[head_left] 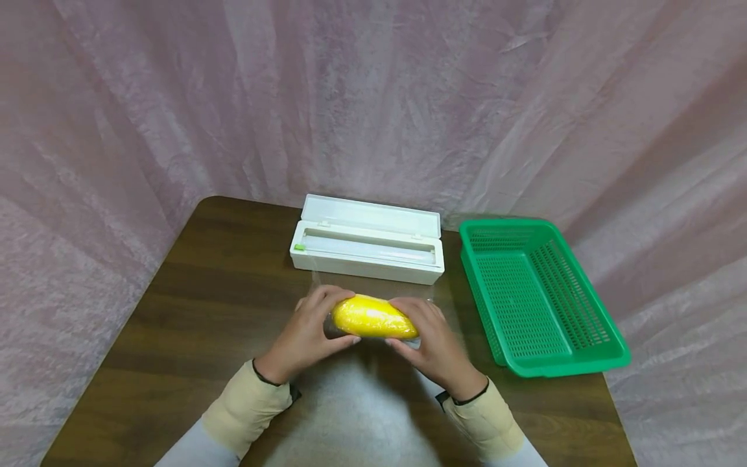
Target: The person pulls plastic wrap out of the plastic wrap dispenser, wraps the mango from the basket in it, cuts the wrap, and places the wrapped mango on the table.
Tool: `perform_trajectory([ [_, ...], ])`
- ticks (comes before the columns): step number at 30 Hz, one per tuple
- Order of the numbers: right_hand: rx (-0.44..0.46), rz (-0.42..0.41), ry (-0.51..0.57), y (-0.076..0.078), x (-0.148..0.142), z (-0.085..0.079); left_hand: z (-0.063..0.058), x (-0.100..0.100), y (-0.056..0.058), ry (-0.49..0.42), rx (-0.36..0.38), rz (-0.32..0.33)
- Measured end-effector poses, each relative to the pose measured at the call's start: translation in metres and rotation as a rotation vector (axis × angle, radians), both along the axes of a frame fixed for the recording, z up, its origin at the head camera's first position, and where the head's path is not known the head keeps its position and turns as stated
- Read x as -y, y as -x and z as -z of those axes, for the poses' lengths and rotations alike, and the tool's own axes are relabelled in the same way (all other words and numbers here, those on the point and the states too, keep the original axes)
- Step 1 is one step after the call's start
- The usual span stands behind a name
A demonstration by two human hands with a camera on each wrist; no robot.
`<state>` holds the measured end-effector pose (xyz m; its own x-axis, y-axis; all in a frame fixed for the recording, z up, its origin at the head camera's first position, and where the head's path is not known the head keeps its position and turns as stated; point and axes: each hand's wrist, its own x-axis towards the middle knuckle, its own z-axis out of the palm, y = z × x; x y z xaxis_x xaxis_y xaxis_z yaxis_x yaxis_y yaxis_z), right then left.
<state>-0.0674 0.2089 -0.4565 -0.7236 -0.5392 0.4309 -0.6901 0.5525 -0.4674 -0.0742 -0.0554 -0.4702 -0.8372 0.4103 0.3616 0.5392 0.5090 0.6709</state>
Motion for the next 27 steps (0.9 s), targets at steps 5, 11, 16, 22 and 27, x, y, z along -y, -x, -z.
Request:
perform_trajectory([
  [5,0.016,0.023,-0.001,-0.003,-0.001,0.016,0.015,-0.003,-0.003,0.024,0.005,-0.033],
  [11,-0.005,0.058,-0.009,-0.003,-0.001,0.035,0.030,-0.006,-0.005,0.046,0.004,-0.062],
  [16,0.034,0.092,-0.003,-0.005,0.001,0.047,0.040,-0.007,-0.006,0.063,0.009,-0.083],
  [22,0.095,0.150,-0.025,-0.007,0.003,0.058,0.048,-0.008,-0.004,0.076,0.029,-0.095],
  [27,0.096,0.179,-0.013,-0.005,0.003,0.064,0.055,-0.009,-0.001,0.081,0.033,-0.099],
])
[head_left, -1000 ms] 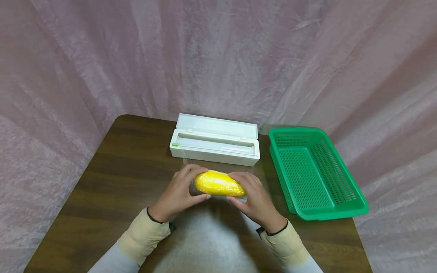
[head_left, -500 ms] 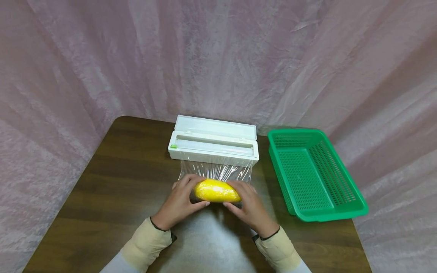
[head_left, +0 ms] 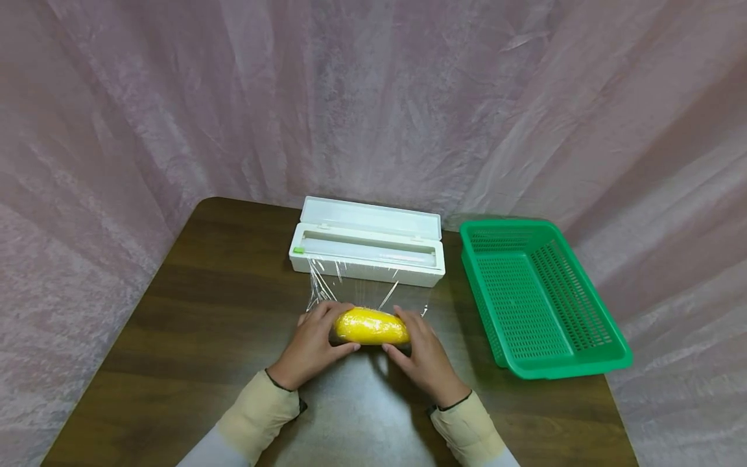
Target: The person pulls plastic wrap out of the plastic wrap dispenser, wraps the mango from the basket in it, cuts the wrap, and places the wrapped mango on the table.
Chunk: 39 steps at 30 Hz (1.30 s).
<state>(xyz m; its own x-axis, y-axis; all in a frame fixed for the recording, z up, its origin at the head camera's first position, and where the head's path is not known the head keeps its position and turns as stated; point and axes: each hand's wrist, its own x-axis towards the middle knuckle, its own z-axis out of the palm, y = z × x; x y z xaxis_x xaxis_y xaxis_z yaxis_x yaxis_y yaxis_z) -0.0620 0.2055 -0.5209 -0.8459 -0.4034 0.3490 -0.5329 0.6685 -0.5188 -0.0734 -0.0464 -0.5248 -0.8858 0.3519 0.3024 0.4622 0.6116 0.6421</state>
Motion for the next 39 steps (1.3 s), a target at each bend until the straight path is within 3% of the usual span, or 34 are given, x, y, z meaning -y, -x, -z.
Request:
perform_trajectory([
  [9,-0.018,0.005,0.000,0.001,0.002,0.006,0.002,-0.001,0.005,0.031,0.043,-0.027],
  [19,-0.266,-0.024,0.051,0.006,0.014,-0.003,-0.002,0.000,0.016,0.011,0.110,-0.023],
  [30,-0.354,-0.120,-0.085,0.008,0.022,-0.005,-0.013,0.003,0.031,-0.013,0.150,0.001],
  [39,-0.383,-0.057,-0.190,0.020,0.023,-0.006,-0.022,0.004,0.050,0.006,0.174,0.030],
])
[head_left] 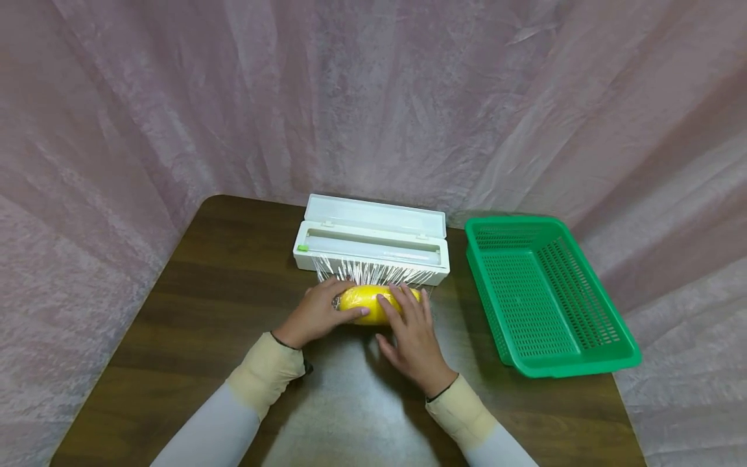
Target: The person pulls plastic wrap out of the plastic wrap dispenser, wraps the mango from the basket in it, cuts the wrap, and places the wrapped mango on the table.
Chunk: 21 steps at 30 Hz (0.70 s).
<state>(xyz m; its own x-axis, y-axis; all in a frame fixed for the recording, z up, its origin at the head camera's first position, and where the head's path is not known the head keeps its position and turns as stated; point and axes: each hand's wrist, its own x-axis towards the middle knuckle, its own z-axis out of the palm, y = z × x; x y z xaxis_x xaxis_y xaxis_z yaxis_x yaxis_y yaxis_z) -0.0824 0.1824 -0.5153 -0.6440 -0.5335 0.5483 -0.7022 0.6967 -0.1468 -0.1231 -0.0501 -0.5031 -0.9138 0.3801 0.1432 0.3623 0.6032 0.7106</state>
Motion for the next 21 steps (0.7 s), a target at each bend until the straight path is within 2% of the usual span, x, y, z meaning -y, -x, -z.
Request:
perform_trajectory([
  [8,-0.033,0.035,-0.037,0.017,-0.001,-0.001,-0.013,0.000,0.018,-0.033,0.097,0.067],
  [17,-0.018,0.047,-0.065,0.034,-0.002,-0.008,-0.024,0.001,0.032,-0.051,0.240,0.093],
  [21,-0.025,0.024,-0.076,0.039,-0.005,-0.009,-0.027,0.000,0.035,-0.013,0.235,0.100],
])
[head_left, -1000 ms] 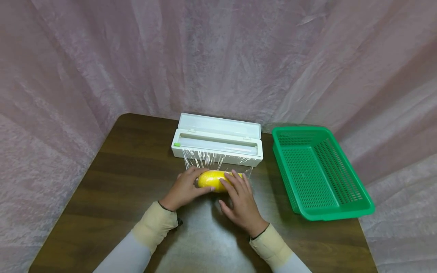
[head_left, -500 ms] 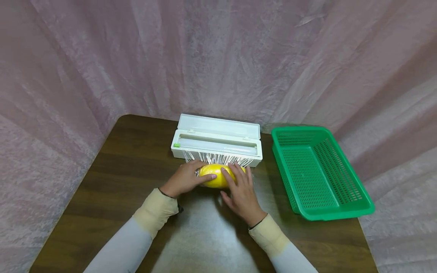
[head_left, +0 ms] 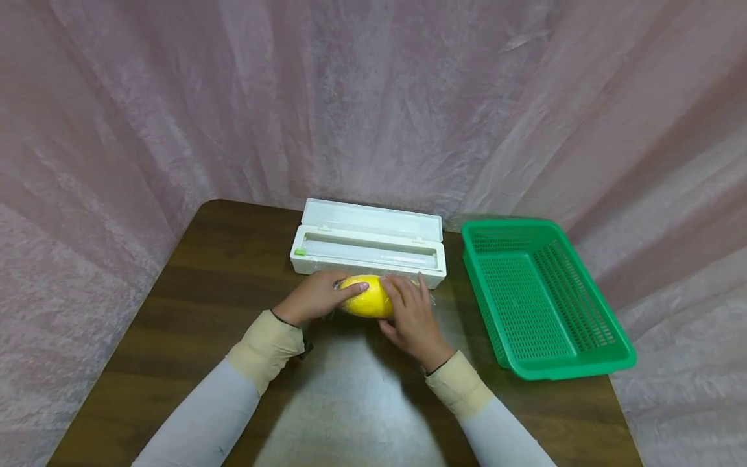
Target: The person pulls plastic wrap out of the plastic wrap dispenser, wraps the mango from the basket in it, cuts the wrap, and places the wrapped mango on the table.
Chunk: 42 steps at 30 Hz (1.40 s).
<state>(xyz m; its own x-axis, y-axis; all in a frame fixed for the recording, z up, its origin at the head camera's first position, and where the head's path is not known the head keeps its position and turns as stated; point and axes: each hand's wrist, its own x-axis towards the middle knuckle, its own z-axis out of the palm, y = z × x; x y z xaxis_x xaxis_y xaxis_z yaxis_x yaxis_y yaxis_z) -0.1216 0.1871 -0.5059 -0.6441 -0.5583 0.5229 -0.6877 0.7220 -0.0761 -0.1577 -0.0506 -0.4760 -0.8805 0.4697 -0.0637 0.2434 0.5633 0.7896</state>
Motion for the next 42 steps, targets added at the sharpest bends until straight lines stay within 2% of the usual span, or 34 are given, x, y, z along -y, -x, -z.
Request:
perform_trajectory([
  [4,0.008,-0.022,-0.024,0.005,-0.002,-0.003,-0.003,0.002,-0.001,0.047,-0.040,-0.023],
  [8,0.050,-0.020,-0.057,0.011,-0.004,-0.007,-0.007,0.003,-0.004,0.088,-0.117,-0.062],
  [10,0.078,-0.019,-0.071,0.013,-0.005,-0.008,-0.009,0.002,-0.006,0.112,-0.204,-0.075],
  [13,0.123,-0.022,-0.082,0.018,-0.005,-0.012,-0.012,-0.003,-0.008,0.141,-0.378,-0.080],
  [15,0.148,-0.036,-0.074,0.022,-0.005,-0.013,-0.013,-0.007,-0.009,0.168,-0.487,-0.058],
  [17,0.170,-0.052,-0.058,0.025,-0.005,-0.014,-0.012,-0.011,-0.010,0.204,-0.554,-0.030],
  [20,0.208,-0.084,-0.024,0.030,-0.004,-0.013,-0.007,-0.016,-0.012,0.276,-0.574,0.007],
  [24,0.245,-0.103,-0.008,0.035,-0.004,-0.010,0.001,-0.020,-0.012,0.320,-0.553,0.009],
  [36,0.222,-0.076,-0.021,0.042,-0.005,-0.003,0.024,-0.020,-0.005,0.334,-0.606,-0.020],
  [42,0.212,-0.095,0.022,0.044,-0.006,0.002,0.032,-0.020,-0.003,0.310,-0.631,-0.039],
])
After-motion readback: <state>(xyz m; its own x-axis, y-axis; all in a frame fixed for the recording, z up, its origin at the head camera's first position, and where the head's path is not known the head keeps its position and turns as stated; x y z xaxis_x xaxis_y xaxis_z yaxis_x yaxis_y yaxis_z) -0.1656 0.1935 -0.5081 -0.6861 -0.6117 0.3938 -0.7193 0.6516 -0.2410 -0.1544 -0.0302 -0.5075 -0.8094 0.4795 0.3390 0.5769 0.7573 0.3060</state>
